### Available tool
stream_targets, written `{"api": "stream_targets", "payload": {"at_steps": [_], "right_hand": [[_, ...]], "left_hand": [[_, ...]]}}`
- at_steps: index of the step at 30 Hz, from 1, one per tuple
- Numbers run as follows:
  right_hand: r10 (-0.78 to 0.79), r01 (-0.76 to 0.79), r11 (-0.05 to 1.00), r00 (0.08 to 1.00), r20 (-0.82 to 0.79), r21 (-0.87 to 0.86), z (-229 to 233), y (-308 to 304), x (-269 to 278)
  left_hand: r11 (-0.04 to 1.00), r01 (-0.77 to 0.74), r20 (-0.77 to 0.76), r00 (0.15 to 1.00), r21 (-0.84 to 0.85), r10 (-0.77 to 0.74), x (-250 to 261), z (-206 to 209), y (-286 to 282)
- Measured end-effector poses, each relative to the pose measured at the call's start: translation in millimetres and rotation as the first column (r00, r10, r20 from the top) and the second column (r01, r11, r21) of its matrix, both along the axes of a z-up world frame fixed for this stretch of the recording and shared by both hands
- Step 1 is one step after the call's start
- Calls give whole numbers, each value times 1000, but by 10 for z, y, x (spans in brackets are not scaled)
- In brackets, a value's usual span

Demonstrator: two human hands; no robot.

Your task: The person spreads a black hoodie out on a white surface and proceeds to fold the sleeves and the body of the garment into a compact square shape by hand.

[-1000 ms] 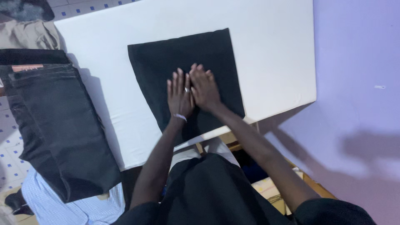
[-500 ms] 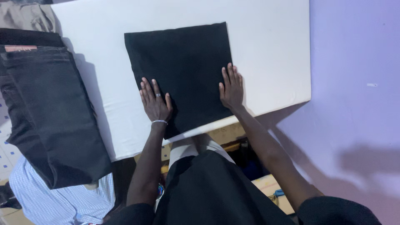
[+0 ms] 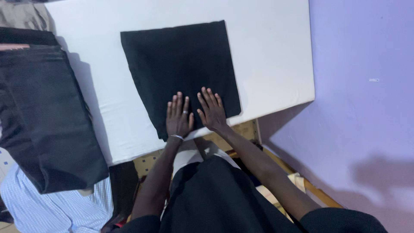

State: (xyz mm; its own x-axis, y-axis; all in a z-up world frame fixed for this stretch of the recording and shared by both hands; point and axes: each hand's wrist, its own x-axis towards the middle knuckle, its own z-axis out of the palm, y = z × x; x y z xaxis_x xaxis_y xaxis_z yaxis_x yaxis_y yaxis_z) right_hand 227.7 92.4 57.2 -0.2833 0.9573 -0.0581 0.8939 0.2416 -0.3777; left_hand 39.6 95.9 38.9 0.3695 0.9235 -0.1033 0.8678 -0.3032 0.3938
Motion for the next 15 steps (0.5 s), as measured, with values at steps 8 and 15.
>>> {"api": "stream_targets", "payload": {"at_steps": [8, 15], "right_hand": [[-183, 182, 983, 981, 70, 15, -49, -424, 557], [-202, 205, 978, 973, 109, -23, -125, -780, 910]], "left_hand": [[988, -150, -32, 988, -38, 149, -442, 93, -231], [976, -212, -78, 975, -44, 208, -631, 21, -444]]}}
